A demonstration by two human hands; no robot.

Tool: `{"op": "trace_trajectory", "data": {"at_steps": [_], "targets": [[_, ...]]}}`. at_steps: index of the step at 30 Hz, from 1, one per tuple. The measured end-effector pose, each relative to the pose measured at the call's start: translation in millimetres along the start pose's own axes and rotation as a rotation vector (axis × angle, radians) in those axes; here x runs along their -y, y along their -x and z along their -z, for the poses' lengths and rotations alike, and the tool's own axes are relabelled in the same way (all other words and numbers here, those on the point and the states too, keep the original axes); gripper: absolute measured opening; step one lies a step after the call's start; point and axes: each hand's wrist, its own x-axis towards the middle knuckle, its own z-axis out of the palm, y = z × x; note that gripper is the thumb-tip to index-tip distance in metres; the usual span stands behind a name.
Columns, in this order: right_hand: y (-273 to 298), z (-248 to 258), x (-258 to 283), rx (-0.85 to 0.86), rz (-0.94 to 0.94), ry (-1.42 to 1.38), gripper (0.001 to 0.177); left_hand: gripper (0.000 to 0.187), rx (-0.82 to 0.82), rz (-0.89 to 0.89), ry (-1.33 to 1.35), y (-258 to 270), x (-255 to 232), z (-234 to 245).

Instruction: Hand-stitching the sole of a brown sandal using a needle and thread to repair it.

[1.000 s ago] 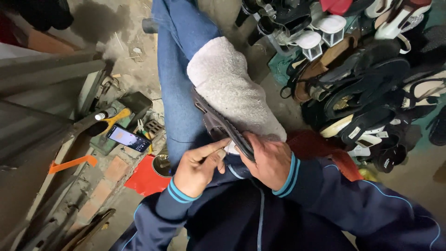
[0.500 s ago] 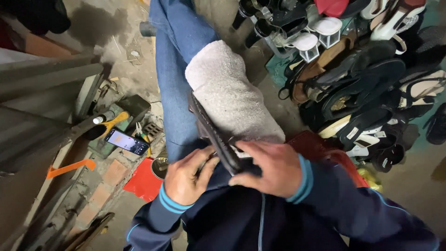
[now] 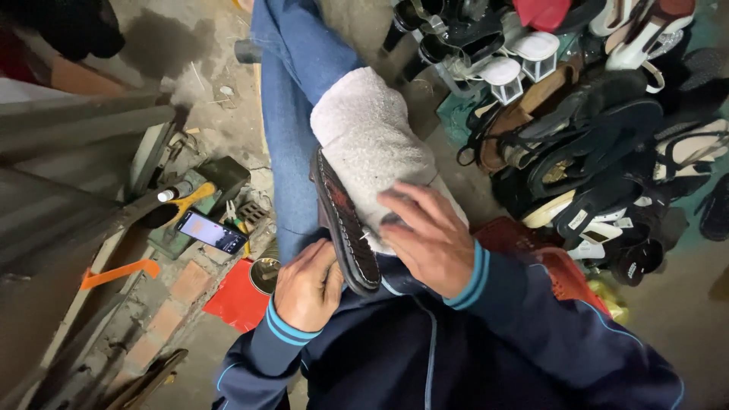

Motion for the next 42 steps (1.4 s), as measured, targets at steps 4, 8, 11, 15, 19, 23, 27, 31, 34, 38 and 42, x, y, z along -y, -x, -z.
{"op": "trace_trajectory", "data": {"at_steps": [4, 8, 11, 15, 19, 23, 27, 31, 34, 38, 42], "targets": [[5, 22, 12, 0.052, -0.187, -0.356, 0.013, 0.030, -0.042, -0.005, 0.051, -5, 0, 1], [-11, 61, 32, 0.061, -0.216, -0.846, 0.009, 0.027, -0.065, -0.043, 0.039, -1, 8, -7], [-4, 46, 23, 0.059, -0.292, -0.987, 0.015, 0.026, -0.056, -0.089, 0.073, -2, 13, -9], [-5, 17, 11, 0.033, -0.250, -0.380, 0.020, 0.025, 0.006, -0.126, 0.006, -6, 17, -7], [-10, 6, 11, 0.080, -0.226, -0.150, 0.030, 0.030, -0.037, -0.176, -0.085, -20, 16, -1], [-24, 19, 16, 0.089, -0.214, -0.142, 0.034, 0.030, -0.053, -0.212, -0.097, -32, 24, 3], [-27, 18, 19, 0.016, -0.159, -0.114, 0.036, 0.032, -0.072, -0.199, -0.166, -20, 40, 2], [-28, -3, 28, -0.044, -0.120, -0.067, 0.035, 0.043, -0.266, 0.053, -0.234, -6, 36, 3], [-31, -13, 33, -0.096, -0.110, -0.033, 0.035, 0.057, -0.261, 0.282, -0.377, 23, 74, 12], [-19, -18, 22, -0.067, -0.092, 0.037, 0.026, 0.053, -0.188, 0.501, -0.314, 87, 113, 14], [-30, 25, 54, -0.037, 0.022, 0.001, 0.025, 0.051, -0.231, 0.388, -0.154, 78, 98, 6]]}}
